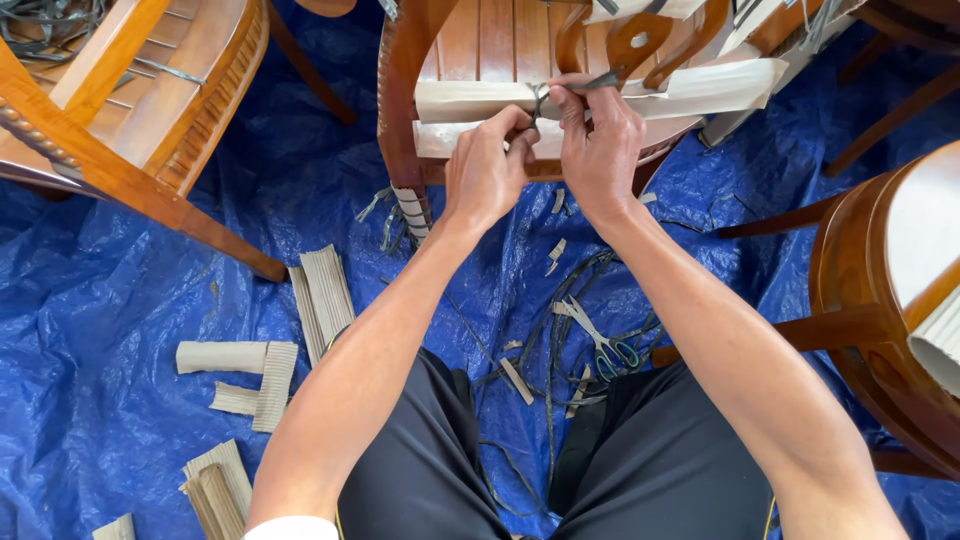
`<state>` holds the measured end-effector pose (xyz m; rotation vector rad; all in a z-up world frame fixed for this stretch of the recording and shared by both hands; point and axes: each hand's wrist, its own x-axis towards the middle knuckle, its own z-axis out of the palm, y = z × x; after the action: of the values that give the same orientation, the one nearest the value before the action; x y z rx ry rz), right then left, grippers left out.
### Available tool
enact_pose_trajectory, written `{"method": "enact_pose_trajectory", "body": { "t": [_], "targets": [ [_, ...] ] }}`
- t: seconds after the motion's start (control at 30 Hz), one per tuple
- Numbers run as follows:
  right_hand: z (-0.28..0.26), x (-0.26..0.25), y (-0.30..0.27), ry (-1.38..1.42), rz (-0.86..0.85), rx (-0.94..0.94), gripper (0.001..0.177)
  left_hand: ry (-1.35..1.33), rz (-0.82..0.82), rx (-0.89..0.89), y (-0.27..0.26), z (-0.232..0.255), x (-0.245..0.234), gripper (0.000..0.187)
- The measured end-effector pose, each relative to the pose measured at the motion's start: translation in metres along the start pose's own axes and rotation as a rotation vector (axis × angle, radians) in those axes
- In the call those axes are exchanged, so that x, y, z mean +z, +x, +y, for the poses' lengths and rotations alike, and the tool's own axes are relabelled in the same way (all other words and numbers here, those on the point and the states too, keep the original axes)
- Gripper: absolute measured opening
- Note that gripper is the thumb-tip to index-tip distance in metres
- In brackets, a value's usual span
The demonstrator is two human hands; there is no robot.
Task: Securing cardboard protection to wooden chairs using plastic ties and scissors.
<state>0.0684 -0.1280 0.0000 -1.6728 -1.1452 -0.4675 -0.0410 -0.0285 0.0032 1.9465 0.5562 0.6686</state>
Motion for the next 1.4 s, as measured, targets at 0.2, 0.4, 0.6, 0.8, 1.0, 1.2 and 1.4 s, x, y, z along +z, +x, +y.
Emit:
{"method": "enact_pose_trajectory", "body": {
  "t": [0.2,0.4,0.6,0.8,1.0,1.2,1.4],
  "targets": [
    [0.004,0.004,-0.001,0.252,-0.05,-0.016,0.012,0.245,0.067,0.11,-0.005,-0.003,-0.008,0.013],
    [0.004,0.005,0.015,0.333,-0.181,0.205,0.008,0.19,0.087,0.235,-0.007,0.008,-0.022,0.019],
    [0.007,-0.003,0.017,0.236,-0.274,0.119,0.008,0.052,0.156,0.311,-0.001,0.014,-0.02,0.024],
    [-0.006,-0.022,0.026,0.121,-0.43,-0.147,0.02,-0.041,0.235,0.409,0.005,0.016,-0.011,0.023],
    [-0.002,-0.022,0.032,0.122,-0.471,-0.036,0.012,0.12,0.319,0.536,0.023,-0.007,-0.007,0.016],
    [0.01,-0.029,0.034,0.058,-0.462,-0.217,0.015,0.283,0.177,0.695,0.019,-0.014,-0.033,0.039],
    [0.0,-0.03,0.038,0.081,-0.483,-0.08,0.014,0.388,0.116,0.669,0.032,-0.028,-0.031,0.028]
  ]
}}
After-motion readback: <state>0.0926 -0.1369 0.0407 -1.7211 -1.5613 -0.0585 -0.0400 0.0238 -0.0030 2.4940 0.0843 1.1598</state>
